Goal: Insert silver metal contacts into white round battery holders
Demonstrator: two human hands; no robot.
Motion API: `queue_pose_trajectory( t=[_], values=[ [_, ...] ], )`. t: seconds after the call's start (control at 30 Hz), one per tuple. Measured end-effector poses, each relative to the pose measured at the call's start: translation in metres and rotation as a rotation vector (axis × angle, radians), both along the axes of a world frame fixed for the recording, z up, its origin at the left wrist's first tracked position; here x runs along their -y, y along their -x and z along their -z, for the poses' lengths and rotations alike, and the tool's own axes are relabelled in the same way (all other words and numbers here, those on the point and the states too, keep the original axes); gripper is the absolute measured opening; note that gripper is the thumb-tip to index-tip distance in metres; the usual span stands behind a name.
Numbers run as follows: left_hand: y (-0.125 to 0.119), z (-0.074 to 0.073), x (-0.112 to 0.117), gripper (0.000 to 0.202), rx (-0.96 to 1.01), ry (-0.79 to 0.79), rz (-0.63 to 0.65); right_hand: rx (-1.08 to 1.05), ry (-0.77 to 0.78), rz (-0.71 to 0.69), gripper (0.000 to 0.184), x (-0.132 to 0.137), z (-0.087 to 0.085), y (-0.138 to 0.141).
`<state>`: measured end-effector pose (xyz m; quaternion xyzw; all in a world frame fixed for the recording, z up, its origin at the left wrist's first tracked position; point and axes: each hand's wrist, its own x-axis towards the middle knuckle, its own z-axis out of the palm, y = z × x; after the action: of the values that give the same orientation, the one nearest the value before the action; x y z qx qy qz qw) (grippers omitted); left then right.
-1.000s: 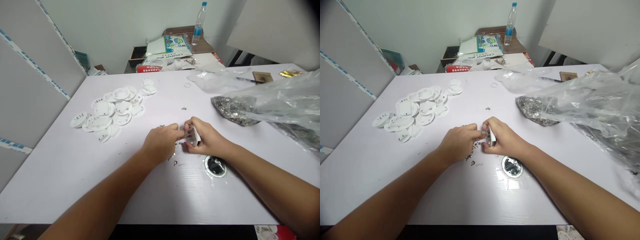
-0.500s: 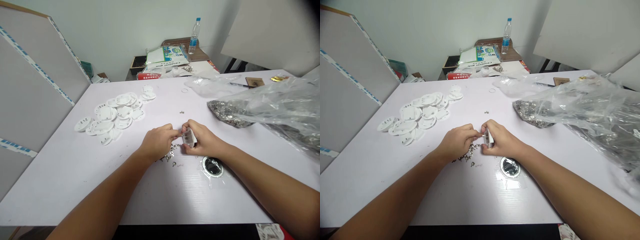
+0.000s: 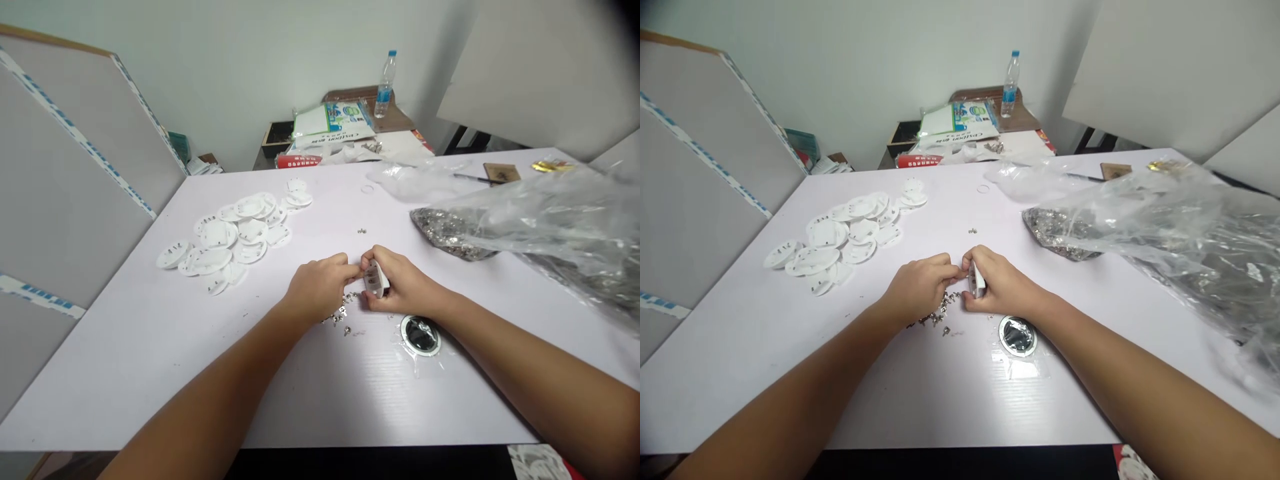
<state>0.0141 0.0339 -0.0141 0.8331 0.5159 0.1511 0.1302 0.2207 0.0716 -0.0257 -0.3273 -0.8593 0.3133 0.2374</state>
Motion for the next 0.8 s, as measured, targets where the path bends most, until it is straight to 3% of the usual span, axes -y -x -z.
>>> queue_pose_trajectory(
  t=[0.07, 0.2, 0.3, 0.37, 0.5, 0.57, 0.8],
  values=[
    [0.004, 0.0, 0.002, 0.031, 0.102, -0.014, -0.001, -0.089, 0.09, 0.066, 0.037, 0.0, -0.001, 0.0],
    [0.001, -0.002, 0.004, 0.031, 0.433, -0.024, -0.021, -0.531, 0.537, 0.259, 0.037, 0.005, -0.005, 0.007],
    [-0.007, -0.001, 0.004, 0.025, 0.607, -0.011, 0.02, -0.792, 0.825, 0.186, 0.036, 0.013, -0.011, 0.016],
    [-0.01, 0.0, 0.004, 0.022, 0.695, 0.018, 0.007, -0.848, 0.922, 0.1, 0.039, 0.019, -0.013, 0.02],
    [-0.009, -0.001, 0.004, 0.008, 0.865, 0.201, -0.068, -0.821, 0.952, 0.051, 0.048, 0.022, -0.012, 0.021],
    [-0.008, -0.002, 0.004, 0.016, 0.978, 0.32, -0.065, -0.802, 0.897, 0.036, 0.051, 0.02, -0.01, 0.02],
    [-0.013, -0.009, 0.007, 0.028, 1.193, 0.509, 0.092, -0.696, 0.647, 0.11, 0.044, 0.021, -0.011, 0.02]
  ],
)
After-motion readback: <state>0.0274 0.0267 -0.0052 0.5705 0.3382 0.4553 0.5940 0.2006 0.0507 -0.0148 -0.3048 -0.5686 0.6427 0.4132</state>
